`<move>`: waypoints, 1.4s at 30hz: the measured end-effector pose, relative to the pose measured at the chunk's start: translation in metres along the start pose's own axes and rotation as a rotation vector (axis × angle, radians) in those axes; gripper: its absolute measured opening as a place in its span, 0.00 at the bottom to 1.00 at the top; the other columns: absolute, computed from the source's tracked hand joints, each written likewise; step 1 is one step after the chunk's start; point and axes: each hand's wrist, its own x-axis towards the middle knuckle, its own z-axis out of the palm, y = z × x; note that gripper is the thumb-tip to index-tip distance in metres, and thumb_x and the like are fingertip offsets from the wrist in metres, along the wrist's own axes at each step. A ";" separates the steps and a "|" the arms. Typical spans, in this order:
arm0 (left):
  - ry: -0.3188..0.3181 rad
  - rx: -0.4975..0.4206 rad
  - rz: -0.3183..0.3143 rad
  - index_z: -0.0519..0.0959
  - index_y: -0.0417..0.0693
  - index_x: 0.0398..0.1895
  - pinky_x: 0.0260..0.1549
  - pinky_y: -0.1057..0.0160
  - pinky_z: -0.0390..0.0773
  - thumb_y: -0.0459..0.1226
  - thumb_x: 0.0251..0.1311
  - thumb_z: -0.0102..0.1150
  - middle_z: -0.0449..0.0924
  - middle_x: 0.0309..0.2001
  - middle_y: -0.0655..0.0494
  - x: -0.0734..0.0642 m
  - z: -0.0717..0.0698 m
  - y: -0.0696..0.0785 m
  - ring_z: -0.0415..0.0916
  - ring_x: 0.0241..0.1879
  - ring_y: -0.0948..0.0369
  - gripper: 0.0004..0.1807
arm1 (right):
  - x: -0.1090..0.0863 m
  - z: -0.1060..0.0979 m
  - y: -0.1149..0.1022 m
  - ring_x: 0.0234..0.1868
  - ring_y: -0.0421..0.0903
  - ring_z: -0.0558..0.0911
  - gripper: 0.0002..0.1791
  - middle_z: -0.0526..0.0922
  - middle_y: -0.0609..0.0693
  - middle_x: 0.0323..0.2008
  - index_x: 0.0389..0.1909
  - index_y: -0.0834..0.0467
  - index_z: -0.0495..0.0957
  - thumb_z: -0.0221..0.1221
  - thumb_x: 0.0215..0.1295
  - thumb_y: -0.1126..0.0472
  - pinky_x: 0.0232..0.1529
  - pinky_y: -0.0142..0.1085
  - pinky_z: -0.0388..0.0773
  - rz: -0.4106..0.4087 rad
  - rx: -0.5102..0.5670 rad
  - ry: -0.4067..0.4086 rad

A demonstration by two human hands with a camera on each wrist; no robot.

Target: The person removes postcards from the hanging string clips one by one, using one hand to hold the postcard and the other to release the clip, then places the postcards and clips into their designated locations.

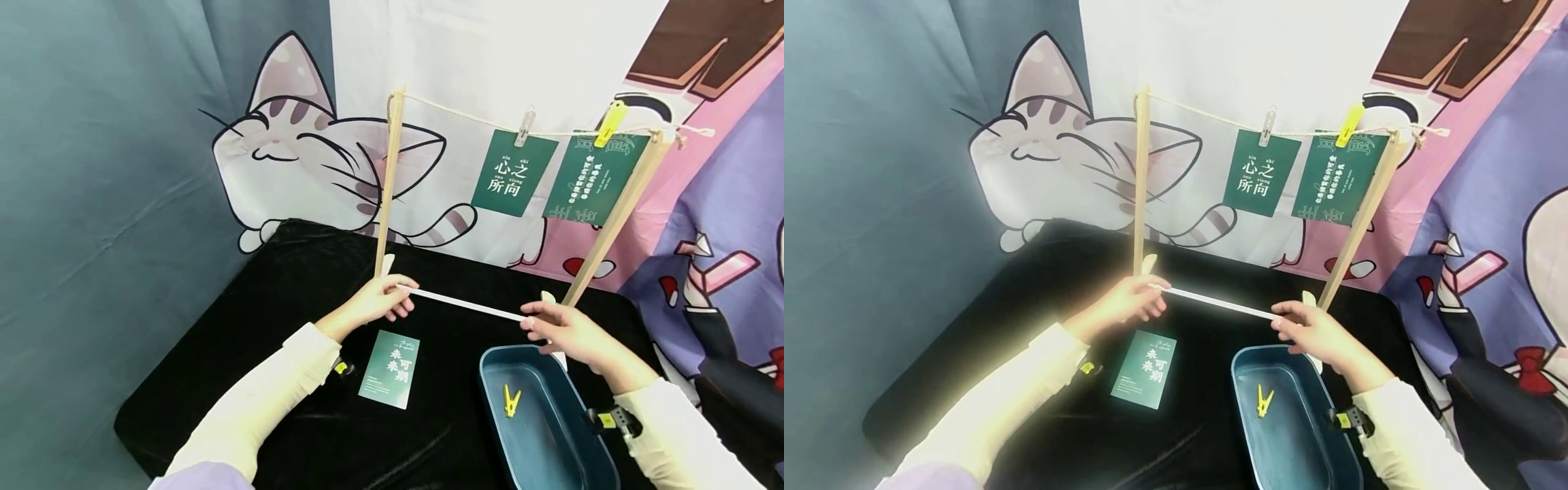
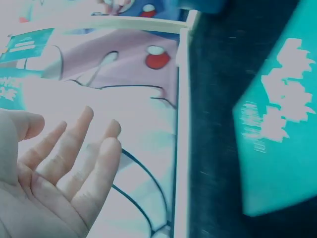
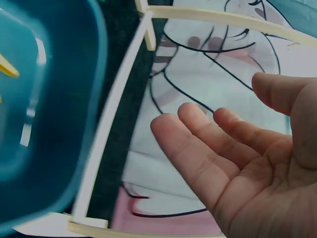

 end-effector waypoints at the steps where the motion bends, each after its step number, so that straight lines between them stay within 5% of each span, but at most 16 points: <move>1: 0.000 -0.014 0.004 0.77 0.41 0.60 0.26 0.58 0.85 0.36 0.76 0.49 0.87 0.38 0.44 0.006 0.001 0.005 0.86 0.33 0.54 0.15 | 0.001 -0.005 -0.004 0.48 0.48 0.85 0.25 0.81 0.67 0.53 0.67 0.74 0.63 0.51 0.79 0.60 0.44 0.49 0.86 -0.008 -0.003 0.010; 9: 0.100 -0.076 0.092 0.75 0.39 0.63 0.40 0.50 0.86 0.36 0.77 0.49 0.83 0.49 0.37 0.054 0.001 0.047 0.83 0.47 0.40 0.17 | 0.005 -0.022 -0.031 0.43 0.36 0.84 0.25 0.80 0.70 0.54 0.68 0.73 0.63 0.50 0.79 0.61 0.41 0.43 0.86 -0.062 -0.064 0.058; 15: 0.206 -0.147 0.176 0.73 0.43 0.67 0.42 0.58 0.84 0.36 0.77 0.48 0.82 0.52 0.41 0.099 -0.001 0.093 0.81 0.44 0.51 0.19 | -0.002 -0.018 -0.035 0.44 0.36 0.84 0.25 0.80 0.67 0.54 0.68 0.71 0.64 0.52 0.79 0.60 0.42 0.45 0.86 -0.057 -0.052 0.038; 19: 0.242 -0.265 0.221 0.71 0.45 0.69 0.49 0.51 0.81 0.38 0.78 0.48 0.81 0.52 0.43 0.130 0.003 0.121 0.81 0.47 0.50 0.21 | -0.009 -0.017 -0.034 0.44 0.36 0.84 0.25 0.81 0.66 0.53 0.68 0.71 0.64 0.52 0.79 0.61 0.42 0.44 0.87 -0.054 -0.050 0.047; 23: 0.270 -0.277 0.247 0.72 0.51 0.68 0.52 0.51 0.80 0.38 0.77 0.49 0.80 0.51 0.49 0.150 0.009 0.143 0.80 0.47 0.55 0.20 | -0.013 -0.017 -0.036 0.44 0.37 0.83 0.24 0.82 0.63 0.51 0.68 0.71 0.65 0.52 0.79 0.61 0.42 0.43 0.86 -0.052 -0.050 0.038; 31: 0.271 -0.237 0.223 0.70 0.54 0.71 0.42 0.67 0.77 0.38 0.74 0.54 0.81 0.52 0.51 0.160 0.014 0.162 0.80 0.45 0.61 0.23 | -0.016 -0.014 -0.036 0.47 0.47 0.83 0.25 0.83 0.60 0.49 0.67 0.68 0.68 0.56 0.76 0.58 0.44 0.46 0.86 -0.029 -0.089 0.048; 42: 0.239 -0.285 0.252 0.74 0.45 0.65 0.38 0.59 0.85 0.29 0.74 0.51 0.84 0.50 0.43 0.167 0.019 0.171 0.84 0.40 0.56 0.19 | -0.015 -0.015 -0.027 0.46 0.49 0.83 0.24 0.83 0.61 0.48 0.65 0.69 0.68 0.55 0.77 0.58 0.42 0.45 0.86 -0.016 -0.082 0.060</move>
